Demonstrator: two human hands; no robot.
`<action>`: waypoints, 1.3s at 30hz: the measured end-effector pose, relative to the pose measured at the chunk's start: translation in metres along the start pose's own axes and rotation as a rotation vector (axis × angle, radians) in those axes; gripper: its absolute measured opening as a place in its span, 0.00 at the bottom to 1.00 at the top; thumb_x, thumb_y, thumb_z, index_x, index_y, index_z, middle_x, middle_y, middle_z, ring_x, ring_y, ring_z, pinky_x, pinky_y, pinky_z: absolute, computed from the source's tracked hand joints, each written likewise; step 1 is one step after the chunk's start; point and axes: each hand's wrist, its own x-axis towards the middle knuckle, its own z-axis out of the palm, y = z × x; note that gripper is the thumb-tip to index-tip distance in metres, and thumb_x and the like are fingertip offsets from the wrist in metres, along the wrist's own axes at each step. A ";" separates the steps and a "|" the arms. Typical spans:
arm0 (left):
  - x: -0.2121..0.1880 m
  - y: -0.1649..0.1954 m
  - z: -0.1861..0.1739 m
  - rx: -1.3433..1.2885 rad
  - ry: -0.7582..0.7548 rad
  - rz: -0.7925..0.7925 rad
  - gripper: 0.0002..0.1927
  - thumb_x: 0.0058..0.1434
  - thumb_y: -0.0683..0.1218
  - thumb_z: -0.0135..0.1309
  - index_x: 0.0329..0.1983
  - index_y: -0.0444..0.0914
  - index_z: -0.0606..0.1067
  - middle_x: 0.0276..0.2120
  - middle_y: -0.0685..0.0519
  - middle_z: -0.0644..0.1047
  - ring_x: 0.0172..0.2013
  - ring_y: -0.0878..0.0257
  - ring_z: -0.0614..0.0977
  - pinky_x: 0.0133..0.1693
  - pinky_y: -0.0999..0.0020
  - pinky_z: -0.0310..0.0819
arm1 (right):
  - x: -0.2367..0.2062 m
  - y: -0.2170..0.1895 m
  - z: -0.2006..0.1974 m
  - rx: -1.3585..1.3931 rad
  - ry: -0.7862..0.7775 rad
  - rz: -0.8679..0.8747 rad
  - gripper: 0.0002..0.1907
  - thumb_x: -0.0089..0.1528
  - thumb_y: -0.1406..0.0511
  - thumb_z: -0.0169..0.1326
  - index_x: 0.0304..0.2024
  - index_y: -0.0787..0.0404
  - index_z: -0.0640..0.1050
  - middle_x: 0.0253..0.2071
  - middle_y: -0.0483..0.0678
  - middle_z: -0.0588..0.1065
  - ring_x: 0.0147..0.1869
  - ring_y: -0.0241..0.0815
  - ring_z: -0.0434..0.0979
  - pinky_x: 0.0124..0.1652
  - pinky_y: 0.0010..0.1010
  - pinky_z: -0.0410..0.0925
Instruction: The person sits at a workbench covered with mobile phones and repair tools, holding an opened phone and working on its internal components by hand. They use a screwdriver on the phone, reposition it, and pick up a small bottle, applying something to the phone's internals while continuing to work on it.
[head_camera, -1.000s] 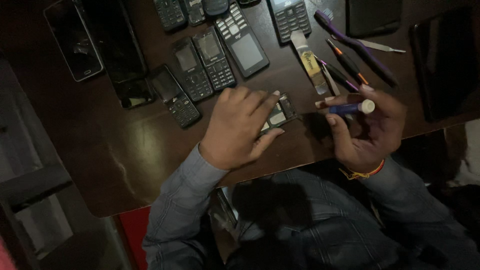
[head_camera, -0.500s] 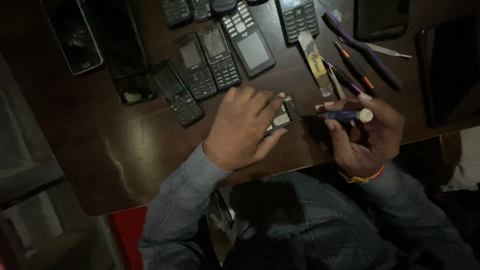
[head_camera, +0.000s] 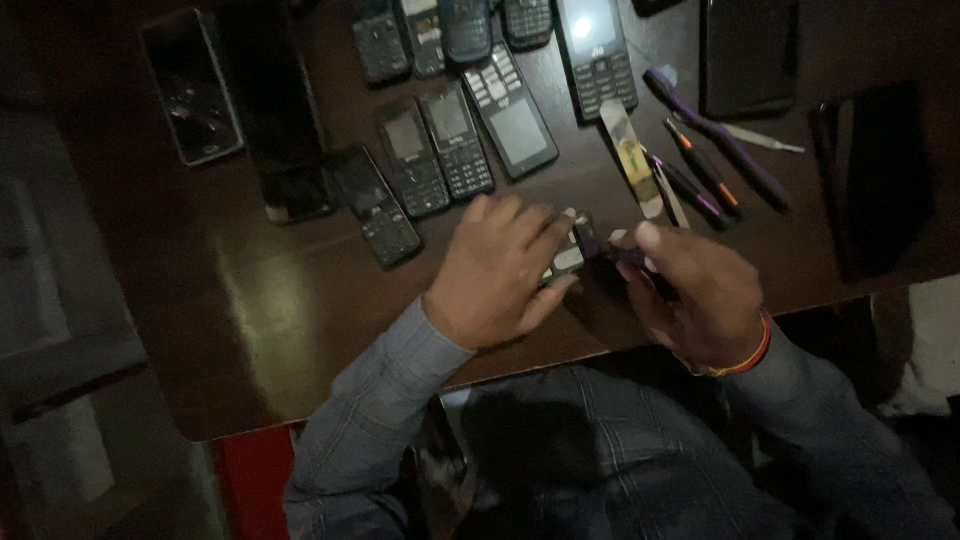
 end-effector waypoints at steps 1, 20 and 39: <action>0.000 0.002 -0.003 -0.002 0.020 0.005 0.32 0.57 0.53 0.64 0.60 0.30 0.73 0.45 0.44 0.74 0.45 0.50 0.73 0.46 0.53 0.65 | 0.005 -0.001 -0.003 -0.004 -0.003 -0.005 0.31 0.63 0.76 0.63 0.65 0.64 0.66 0.50 0.58 0.79 0.48 0.54 0.84 0.44 0.36 0.76; -0.018 0.049 -0.041 0.019 0.100 0.030 0.30 0.56 0.54 0.62 0.56 0.31 0.75 0.43 0.46 0.75 0.45 0.50 0.74 0.46 0.53 0.65 | 0.029 -0.038 -0.025 0.045 0.049 -0.094 0.24 0.57 0.71 0.64 0.55 0.58 0.76 0.28 0.49 0.71 0.28 0.45 0.72 0.28 0.36 0.64; -0.019 0.058 -0.044 0.008 0.118 0.042 0.28 0.56 0.55 0.62 0.54 0.32 0.76 0.43 0.47 0.75 0.45 0.51 0.75 0.46 0.54 0.65 | 0.032 -0.046 -0.031 0.171 -0.013 -0.135 0.26 0.56 0.76 0.61 0.58 0.60 0.74 0.36 0.50 0.75 0.36 0.43 0.79 0.33 0.31 0.72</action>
